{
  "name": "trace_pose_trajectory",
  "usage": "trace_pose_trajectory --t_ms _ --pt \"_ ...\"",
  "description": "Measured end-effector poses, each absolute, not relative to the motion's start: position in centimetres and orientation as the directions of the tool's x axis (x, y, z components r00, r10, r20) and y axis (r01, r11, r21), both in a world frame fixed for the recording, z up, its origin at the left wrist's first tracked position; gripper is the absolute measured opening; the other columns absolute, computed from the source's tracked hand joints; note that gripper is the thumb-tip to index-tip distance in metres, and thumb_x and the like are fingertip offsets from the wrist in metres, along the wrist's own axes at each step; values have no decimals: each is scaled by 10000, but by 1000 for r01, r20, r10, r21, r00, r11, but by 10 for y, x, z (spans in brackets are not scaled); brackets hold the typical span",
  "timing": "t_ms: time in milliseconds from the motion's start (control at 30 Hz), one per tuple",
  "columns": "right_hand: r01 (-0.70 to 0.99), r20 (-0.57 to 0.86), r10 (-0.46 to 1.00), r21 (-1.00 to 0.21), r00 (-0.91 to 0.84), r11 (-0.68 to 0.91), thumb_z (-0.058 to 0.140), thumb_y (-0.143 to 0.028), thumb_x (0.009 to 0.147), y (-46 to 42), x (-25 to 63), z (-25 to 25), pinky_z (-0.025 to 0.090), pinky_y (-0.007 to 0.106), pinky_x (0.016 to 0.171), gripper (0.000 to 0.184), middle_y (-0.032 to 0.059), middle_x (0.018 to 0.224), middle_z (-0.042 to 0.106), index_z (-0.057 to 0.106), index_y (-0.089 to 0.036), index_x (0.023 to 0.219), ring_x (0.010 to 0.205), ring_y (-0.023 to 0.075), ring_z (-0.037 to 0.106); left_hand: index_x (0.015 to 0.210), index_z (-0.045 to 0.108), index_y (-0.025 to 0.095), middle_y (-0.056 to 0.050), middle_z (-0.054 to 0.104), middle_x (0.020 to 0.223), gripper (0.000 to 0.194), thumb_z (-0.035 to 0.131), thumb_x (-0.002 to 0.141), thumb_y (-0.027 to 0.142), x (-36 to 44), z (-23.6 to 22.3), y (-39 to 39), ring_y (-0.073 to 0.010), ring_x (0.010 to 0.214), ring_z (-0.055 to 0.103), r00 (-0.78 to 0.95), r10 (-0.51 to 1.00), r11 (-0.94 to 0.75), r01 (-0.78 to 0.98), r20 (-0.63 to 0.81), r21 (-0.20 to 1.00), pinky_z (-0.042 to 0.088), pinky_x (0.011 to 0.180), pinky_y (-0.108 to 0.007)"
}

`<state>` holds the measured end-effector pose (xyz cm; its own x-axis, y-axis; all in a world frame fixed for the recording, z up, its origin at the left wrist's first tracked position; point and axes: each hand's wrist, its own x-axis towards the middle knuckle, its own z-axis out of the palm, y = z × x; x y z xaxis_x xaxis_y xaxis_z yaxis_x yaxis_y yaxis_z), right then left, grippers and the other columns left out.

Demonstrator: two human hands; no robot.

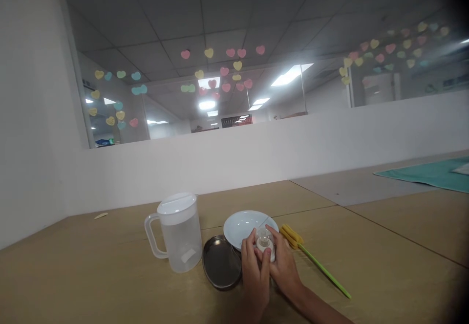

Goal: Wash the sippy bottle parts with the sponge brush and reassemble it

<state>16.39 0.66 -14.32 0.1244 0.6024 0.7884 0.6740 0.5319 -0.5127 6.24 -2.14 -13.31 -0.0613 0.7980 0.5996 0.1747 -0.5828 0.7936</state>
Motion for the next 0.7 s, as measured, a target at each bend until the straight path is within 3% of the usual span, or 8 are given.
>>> trace_pose_trajectory --t_ms 700 --pt "628 784 616 -520 81 579 557 -372 748 8 165 -143 502 369 811 544 135 1143 587 416 -165 1231 992 240 590 1256 466 147 -134 532 1225 479 431 868 425 60 -135 -15 -217 1165 468 -49 788 -588 235 614 774 348 998 -332"
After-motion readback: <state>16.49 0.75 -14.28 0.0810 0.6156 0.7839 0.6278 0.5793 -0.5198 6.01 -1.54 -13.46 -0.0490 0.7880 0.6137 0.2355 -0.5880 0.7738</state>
